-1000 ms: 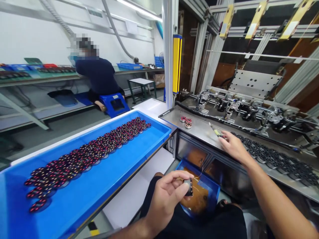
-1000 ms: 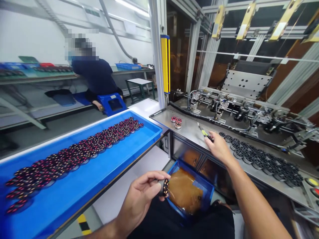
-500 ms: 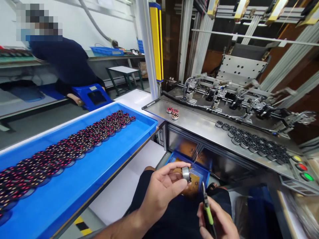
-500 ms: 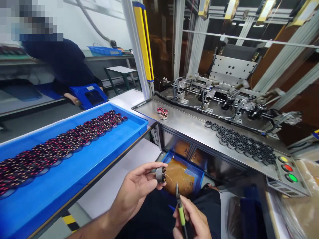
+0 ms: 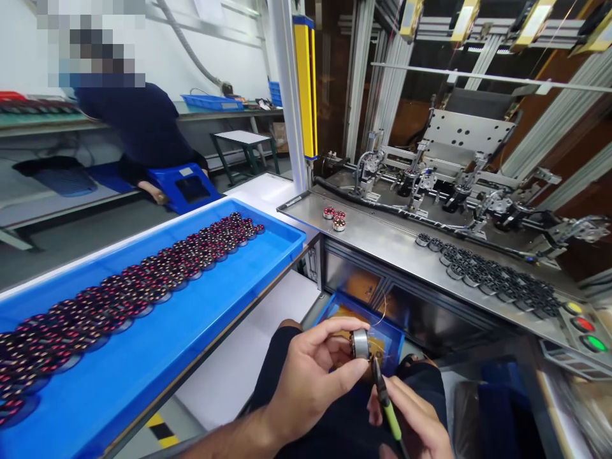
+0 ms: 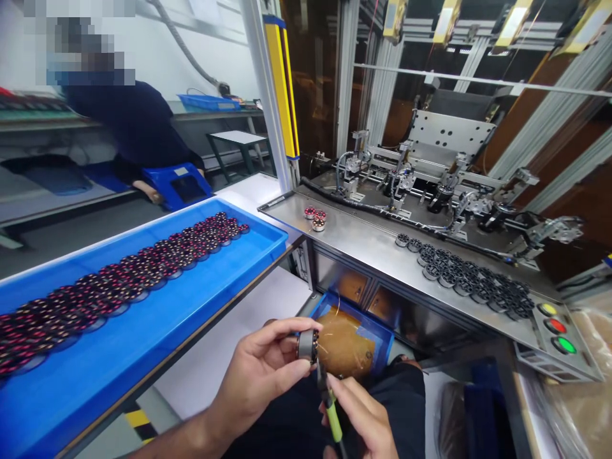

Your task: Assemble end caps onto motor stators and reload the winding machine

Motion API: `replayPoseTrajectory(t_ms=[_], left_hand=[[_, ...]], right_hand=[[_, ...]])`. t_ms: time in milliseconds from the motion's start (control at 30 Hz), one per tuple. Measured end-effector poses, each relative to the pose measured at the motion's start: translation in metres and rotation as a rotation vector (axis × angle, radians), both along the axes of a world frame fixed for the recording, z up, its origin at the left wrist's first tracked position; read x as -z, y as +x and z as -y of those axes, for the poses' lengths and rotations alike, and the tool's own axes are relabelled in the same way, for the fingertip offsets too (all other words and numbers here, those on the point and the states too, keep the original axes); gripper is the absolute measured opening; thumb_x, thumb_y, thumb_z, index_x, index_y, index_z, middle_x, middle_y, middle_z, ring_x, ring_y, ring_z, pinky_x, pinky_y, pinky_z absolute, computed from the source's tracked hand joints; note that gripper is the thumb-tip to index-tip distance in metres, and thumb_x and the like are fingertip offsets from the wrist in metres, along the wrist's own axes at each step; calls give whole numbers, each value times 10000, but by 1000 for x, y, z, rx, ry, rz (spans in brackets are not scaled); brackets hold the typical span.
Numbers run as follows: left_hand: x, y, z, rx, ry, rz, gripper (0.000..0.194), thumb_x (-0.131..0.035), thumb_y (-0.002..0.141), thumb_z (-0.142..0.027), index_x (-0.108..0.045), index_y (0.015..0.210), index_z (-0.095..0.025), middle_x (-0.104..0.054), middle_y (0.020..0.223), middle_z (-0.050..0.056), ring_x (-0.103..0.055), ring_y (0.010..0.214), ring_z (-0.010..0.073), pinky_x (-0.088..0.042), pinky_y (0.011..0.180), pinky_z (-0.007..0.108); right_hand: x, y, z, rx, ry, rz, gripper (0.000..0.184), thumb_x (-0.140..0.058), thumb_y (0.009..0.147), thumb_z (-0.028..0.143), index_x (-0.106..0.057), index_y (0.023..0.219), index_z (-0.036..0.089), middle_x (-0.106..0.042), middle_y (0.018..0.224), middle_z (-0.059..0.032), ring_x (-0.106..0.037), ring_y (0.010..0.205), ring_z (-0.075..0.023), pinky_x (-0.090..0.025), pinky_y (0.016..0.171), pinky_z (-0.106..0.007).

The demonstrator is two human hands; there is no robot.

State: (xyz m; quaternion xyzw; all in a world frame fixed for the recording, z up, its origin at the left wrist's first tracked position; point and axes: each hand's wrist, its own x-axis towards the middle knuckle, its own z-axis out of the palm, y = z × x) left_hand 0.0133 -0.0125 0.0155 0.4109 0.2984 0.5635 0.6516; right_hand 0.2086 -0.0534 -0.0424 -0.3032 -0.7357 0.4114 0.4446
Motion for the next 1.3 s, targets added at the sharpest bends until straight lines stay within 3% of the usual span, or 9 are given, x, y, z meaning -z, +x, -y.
replayPoseTrajectory(t_ms=[133, 267, 400, 567, 933, 1167, 1300], left_hand=[[2, 1, -2, -8, 2, -7, 322, -789, 762, -142, -707, 1071, -176, -752, 987, 79, -718, 841, 159, -586, 724, 210], [8, 1, -3, -21, 28, -18, 313, -780, 775, -160, -697, 1076, -185, -728, 1073, 91, -703, 858, 162, -581, 755, 236], [10, 1, -2, -81, 116, -44, 189, -727, 833, -216, -700, 1019, -191, -707, 1098, 96, -679, 906, 177, -570, 762, 249], [7, 0, 0, -152, 229, -168, 130, -652, 886, -169, -698, 996, -218, -701, 1069, 77, -646, 1051, 200, -538, 877, 276], [9, -4, 2, -167, 342, -283, 235, -654, 863, -116, -695, 1040, -266, -707, 1107, 43, -645, 1048, 166, -524, 792, 196], [5, -4, 2, -189, 389, -313, 278, -673, 828, -79, -699, 1031, -267, -729, 1083, 32, -672, 1019, 157, -544, 768, 174], [5, -6, 3, -200, 407, -318, 293, -672, 817, -63, -698, 1034, -259, -729, 1084, 43, -684, 1019, 166, -560, 772, 176]], right_hand=[[4, 5, 5, 87, 56, 75, 547, -482, 918, 185, -464, 1458, 268, -676, 880, -97, -662, 698, -204, -574, 597, -290], [6, 11, 7, 155, 79, 164, 558, -507, 893, 174, -486, 1447, 239, -687, 859, -96, -690, 743, -229, -592, 637, -293], [10, 13, 4, 73, 93, 140, 601, -557, 888, 267, -434, 1475, 224, -666, 1026, -122, -680, 848, -250, -596, 732, -344], [10, 11, 0, -25, 67, 99, 659, -536, 876, 236, -356, 1510, 241, -617, 1144, -144, -645, 943, -259, -587, 759, -367], [5, 4, -4, -12, 103, 79, 624, -525, 880, 191, -397, 1489, 223, -601, 946, -99, -612, 770, -206, -534, 677, -329], [4, -5, 8, 174, 70, 76, 486, -478, 938, 219, -511, 1421, 257, -623, 847, -77, -609, 689, -193, -514, 612, -288], [5, 0, 11, 271, 38, 147, 451, -503, 942, 275, -555, 1389, 254, -668, 911, -107, -656, 766, -230, -542, 672, -293]])
